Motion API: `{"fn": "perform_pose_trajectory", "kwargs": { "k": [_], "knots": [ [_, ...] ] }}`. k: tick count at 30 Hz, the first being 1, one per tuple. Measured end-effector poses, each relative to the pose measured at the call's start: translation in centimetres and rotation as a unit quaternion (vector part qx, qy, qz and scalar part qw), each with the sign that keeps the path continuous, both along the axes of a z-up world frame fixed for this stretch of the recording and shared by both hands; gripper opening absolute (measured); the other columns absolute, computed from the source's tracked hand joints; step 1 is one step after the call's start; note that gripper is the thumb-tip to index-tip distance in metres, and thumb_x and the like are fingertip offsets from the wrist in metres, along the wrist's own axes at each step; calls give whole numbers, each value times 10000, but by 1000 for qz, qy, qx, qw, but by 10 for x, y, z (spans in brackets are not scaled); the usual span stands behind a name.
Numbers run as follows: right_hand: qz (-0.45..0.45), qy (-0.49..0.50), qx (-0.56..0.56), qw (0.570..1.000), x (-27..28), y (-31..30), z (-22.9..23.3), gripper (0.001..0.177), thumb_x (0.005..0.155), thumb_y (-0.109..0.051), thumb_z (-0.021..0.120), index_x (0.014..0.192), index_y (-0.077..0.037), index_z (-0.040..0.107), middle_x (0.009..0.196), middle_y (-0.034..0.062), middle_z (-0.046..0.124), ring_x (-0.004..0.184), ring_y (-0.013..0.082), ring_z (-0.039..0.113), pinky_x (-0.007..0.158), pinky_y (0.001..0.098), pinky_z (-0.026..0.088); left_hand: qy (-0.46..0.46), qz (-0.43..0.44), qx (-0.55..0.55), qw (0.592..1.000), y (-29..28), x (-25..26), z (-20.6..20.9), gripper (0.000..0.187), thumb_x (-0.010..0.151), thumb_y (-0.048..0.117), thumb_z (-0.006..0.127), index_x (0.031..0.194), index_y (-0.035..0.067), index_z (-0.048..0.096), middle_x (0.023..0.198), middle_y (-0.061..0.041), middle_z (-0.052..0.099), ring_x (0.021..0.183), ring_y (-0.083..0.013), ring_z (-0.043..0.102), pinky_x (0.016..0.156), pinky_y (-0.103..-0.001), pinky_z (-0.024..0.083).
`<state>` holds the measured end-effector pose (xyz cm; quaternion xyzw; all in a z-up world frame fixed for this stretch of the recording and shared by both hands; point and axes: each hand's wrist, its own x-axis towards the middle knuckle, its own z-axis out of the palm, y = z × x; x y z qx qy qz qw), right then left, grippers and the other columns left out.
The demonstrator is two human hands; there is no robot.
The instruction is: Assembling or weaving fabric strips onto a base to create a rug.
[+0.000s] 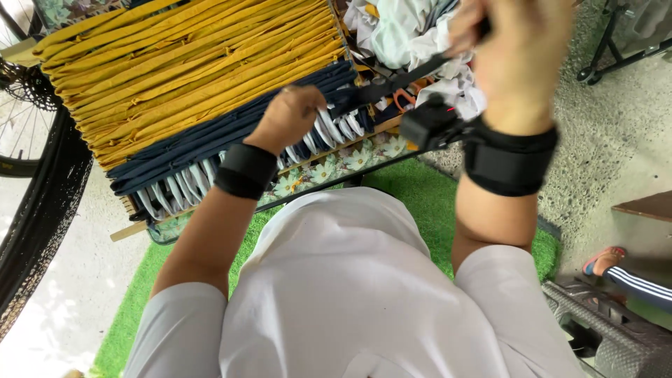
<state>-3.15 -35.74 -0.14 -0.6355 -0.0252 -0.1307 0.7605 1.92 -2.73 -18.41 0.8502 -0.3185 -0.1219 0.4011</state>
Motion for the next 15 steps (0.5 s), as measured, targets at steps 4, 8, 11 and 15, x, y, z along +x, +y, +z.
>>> {"fn": "perform_pose_trajectory", "kwargs": {
  "k": [4, 8, 11, 15],
  "knots": [
    [-34, -27, 6, 999, 8, -81, -22, 340, 1237, -189, 566, 950, -10, 535, 710, 67, 539, 579, 194, 525, 562, 320, 399, -84, -16, 156, 984, -17, -14, -31, 139, 852, 99, 654, 888, 179, 762, 817, -35, 750, 876, -297, 672, 730, -445, 481],
    [-68, -26, -124, 990, 17, -85, -39, 291, 1229, -197, 576, 1023, -1, 510, 791, 41, 513, 625, 130, 447, 602, 287, 358, -50, 35, 362, 930, -30, -10, -40, 172, 836, 118, 636, 842, 200, 787, 792, -41, 744, 898, -287, 680, 819, -449, 399],
    [-31, 41, -253, 966, 31, -59, -62, 213, 1187, -258, 484, 1201, -58, 558, 898, -6, 518, 685, 79, 446, 586, 248, 375, -7, 77, 441, 894, -36, -1, -56, 155, 900, 175, 638, 868, 156, 788, 846, -84, 747, 892, -294, 703, 882, -440, 397],
    [113, 67, -330, 935, 41, 7, -102, 152, 1139, -170, 479, 1204, -53, 550, 886, 41, 616, 615, 106, 515, 534, 254, 422, 102, 136, 459, 872, -58, 8, -36, 320, 864, 401, 722, 958, 98, 763, 958, -133, 759, 925, -327, 719, 1035, -481, 358]
  ]
}}
